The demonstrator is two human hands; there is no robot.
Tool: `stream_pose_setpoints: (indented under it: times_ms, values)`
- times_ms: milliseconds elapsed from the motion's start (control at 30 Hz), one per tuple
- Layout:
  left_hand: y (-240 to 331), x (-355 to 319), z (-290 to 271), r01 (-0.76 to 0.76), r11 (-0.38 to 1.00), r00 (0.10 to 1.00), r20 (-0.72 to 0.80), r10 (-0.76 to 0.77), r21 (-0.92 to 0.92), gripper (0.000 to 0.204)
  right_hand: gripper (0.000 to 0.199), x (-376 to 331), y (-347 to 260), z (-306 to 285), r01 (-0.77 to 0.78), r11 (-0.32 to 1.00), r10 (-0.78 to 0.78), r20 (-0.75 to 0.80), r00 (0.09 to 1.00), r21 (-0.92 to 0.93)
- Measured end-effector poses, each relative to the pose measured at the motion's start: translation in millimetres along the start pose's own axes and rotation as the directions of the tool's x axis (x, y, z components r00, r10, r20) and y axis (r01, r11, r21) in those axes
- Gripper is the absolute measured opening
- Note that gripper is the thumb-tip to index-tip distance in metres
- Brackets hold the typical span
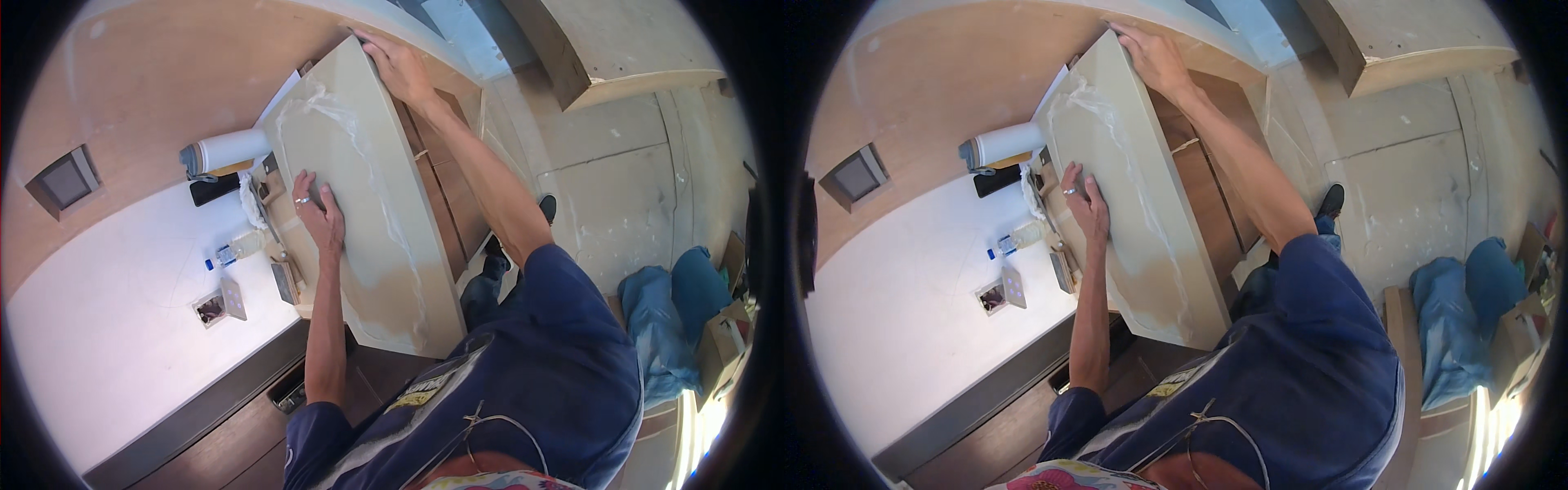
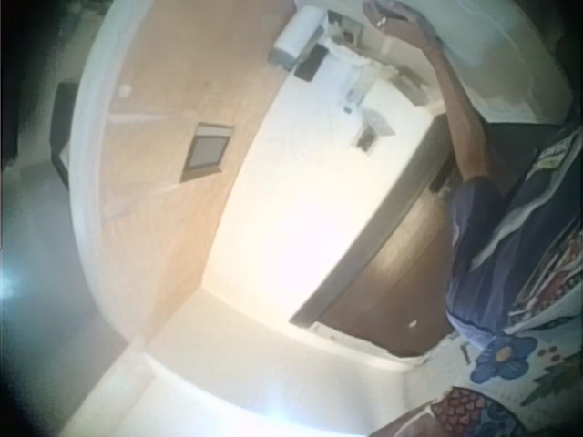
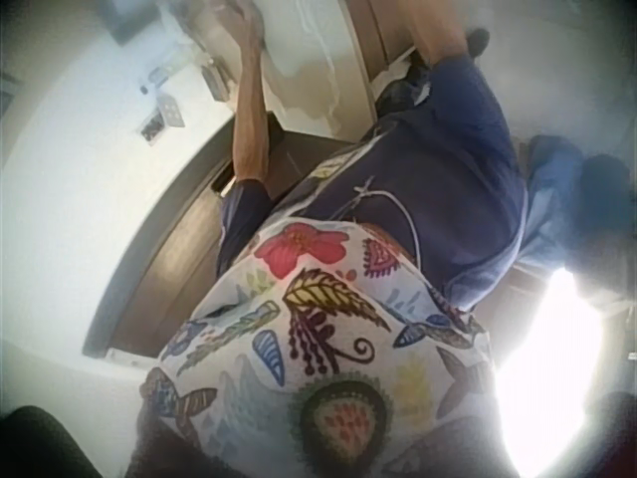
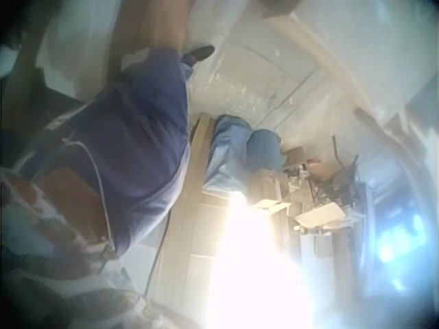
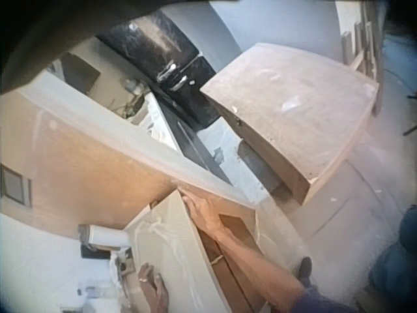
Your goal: The person applies a white filler to a panel, sands the surface using a sanding block, and uses a utility knife to scrape and trim the edges of the panel.
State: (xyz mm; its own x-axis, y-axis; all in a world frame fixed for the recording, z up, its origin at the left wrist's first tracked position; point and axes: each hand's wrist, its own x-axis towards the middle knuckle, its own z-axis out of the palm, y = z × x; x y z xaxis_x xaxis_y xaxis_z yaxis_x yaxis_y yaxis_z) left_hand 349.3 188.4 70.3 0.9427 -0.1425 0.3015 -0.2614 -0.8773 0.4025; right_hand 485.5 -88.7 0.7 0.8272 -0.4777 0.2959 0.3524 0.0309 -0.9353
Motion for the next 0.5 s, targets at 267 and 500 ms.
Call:
stream_pose_setpoints:
  times_ms: [267,500]
  values:
    - [7.8,1.5,3.7,0.035,0.999,0.999,0.001,-0.035,-0.006,0.033,0.035,5.1,2.2,-15.2,-0.157,0.98,0.171,0.118,0.978,-0.121]
    - [0.9,-6.4,-0.6,0.044,0.999,0.999,0.003,-0.045,0.017,0.033,0.033,0.9,21.8,-13.0,0.037,0.995,-0.033,0.045,0.998,-0.091]
